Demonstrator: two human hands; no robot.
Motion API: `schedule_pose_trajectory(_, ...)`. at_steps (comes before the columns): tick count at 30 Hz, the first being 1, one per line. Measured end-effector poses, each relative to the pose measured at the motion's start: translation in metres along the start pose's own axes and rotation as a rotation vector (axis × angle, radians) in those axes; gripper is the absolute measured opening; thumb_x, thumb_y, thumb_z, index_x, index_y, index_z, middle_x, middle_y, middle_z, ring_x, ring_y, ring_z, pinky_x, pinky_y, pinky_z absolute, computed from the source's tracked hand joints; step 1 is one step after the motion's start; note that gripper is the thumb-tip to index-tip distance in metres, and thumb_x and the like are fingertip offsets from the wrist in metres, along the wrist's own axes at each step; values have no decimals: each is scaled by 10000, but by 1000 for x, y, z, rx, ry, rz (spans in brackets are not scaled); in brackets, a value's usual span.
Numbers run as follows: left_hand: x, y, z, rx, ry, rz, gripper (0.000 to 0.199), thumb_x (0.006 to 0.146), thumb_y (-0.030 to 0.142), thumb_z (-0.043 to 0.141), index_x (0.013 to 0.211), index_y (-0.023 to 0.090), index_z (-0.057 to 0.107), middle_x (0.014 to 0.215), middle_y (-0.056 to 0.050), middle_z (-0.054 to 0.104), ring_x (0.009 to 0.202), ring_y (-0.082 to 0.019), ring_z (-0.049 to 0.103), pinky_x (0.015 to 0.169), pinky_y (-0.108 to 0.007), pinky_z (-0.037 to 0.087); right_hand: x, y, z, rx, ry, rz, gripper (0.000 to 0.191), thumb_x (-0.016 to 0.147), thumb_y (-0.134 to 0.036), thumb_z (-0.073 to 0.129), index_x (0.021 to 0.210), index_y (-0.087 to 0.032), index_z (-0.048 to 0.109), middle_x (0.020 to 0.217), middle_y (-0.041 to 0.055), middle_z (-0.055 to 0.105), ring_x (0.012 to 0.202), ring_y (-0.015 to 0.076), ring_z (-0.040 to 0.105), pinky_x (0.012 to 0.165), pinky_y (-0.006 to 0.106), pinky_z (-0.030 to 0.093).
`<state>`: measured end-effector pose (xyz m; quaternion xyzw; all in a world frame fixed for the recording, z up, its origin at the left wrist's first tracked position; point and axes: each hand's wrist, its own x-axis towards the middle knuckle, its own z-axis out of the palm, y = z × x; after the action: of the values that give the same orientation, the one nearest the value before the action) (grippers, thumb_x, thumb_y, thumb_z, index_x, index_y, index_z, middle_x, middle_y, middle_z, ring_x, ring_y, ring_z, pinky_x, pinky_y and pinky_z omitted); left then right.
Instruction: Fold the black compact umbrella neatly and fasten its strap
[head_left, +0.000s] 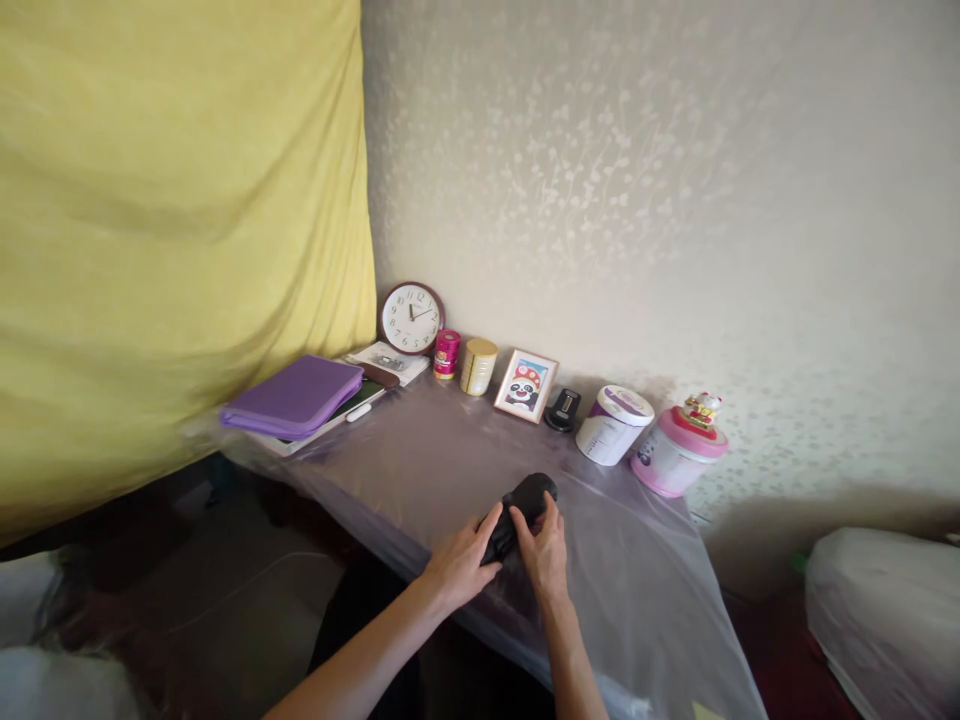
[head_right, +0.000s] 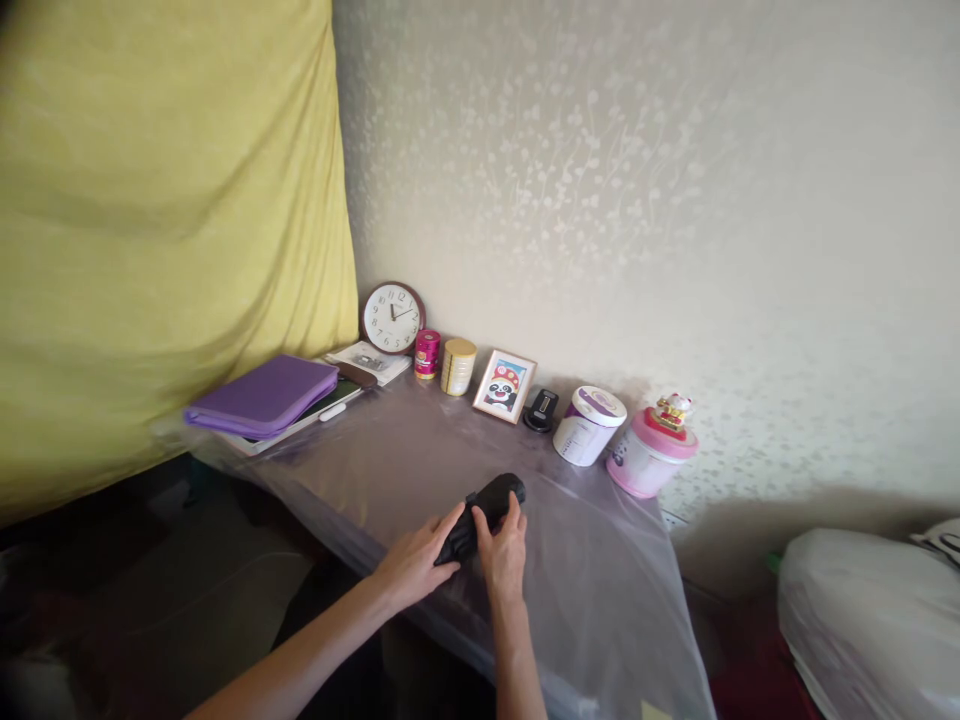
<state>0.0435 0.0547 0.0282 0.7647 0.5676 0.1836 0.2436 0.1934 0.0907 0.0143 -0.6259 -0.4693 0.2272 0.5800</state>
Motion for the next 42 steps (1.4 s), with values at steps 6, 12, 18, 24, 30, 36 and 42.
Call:
schedule_pose_trajectory(6, 0, 1, 4, 88, 1, 6, 680, 781, 280, 535, 1374, 299, 205, 1149, -102, 514, 938, -256, 585, 800, -345, 429, 4, -3, -4, -9, -305, -222, 223, 697, -393, 638, 852, -241, 687, 847, 22, 569, 723, 158, 543, 730, 299, 427)
schedule_pose_trajectory(12, -1, 1, 7, 174, 2, 5, 648, 792, 297, 531, 1360, 335, 222, 1101, -86, 515, 883, -239, 605, 762, -334, 449, 5, 1, -14, 235, -396, -66, 229, 658, -395, 680, 767, -198, 641, 708, -7, 596, 630, 144, 546, 611, 270, 453)
schedule_pose_trajectory(18, 1, 0, 13, 259, 16, -13, 643, 797, 324, 539, 1354, 373, 221, 1117, -91, 499, 849, -239, 621, 729, -344, 469, -2, 9, -34, 330, -501, 25, 193, 686, -338, 686, 799, -198, 616, 705, -27, 607, 623, 131, 607, 669, 256, 457)
schedule_pose_trajectory(24, -1, 1, 15, 322, 41, 13, 632, 805, 310, 531, 1357, 356, 226, 1141, -104, 490, 812, -238, 631, 689, -338, 484, 4, -3, -18, 305, -625, -26, 216, 713, -390, 657, 788, -196, 599, 671, -21, 603, 630, 136, 609, 665, 259, 474)
schedule_pose_trajectory(30, -5, 5, 17, 362, 63, 27, 613, 800, 272, 526, 1350, 302, 256, 1140, -106, 495, 783, -214, 627, 669, -310, 486, 20, -5, 2, 150, -671, -16, 259, 742, -436, 589, 775, -179, 587, 541, -37, 536, 502, 113, 544, 555, 243, 479)
schedule_pose_trajectory(36, -6, 6, 21, 379, 85, 11, 616, 798, 254, 517, 1354, 189, 261, 1144, -133, 507, 810, -226, 617, 692, -324, 493, 26, -7, 15, -218, -627, -122, 112, 710, -258, 524, 704, -182, 607, 712, 5, 550, 426, 82, 479, 361, 208, 408)
schedule_pose_trajectory(42, -10, 0, 16, 373, 65, 7, 689, 777, 294, 545, 1375, 174, 225, 1230, -170, 458, 810, -242, 628, 696, -347, 502, 28, -12, 24, -236, -560, -124, 129, 690, -295, 551, 741, -184, 592, 618, -11, 564, 421, 91, 491, 401, 212, 422)
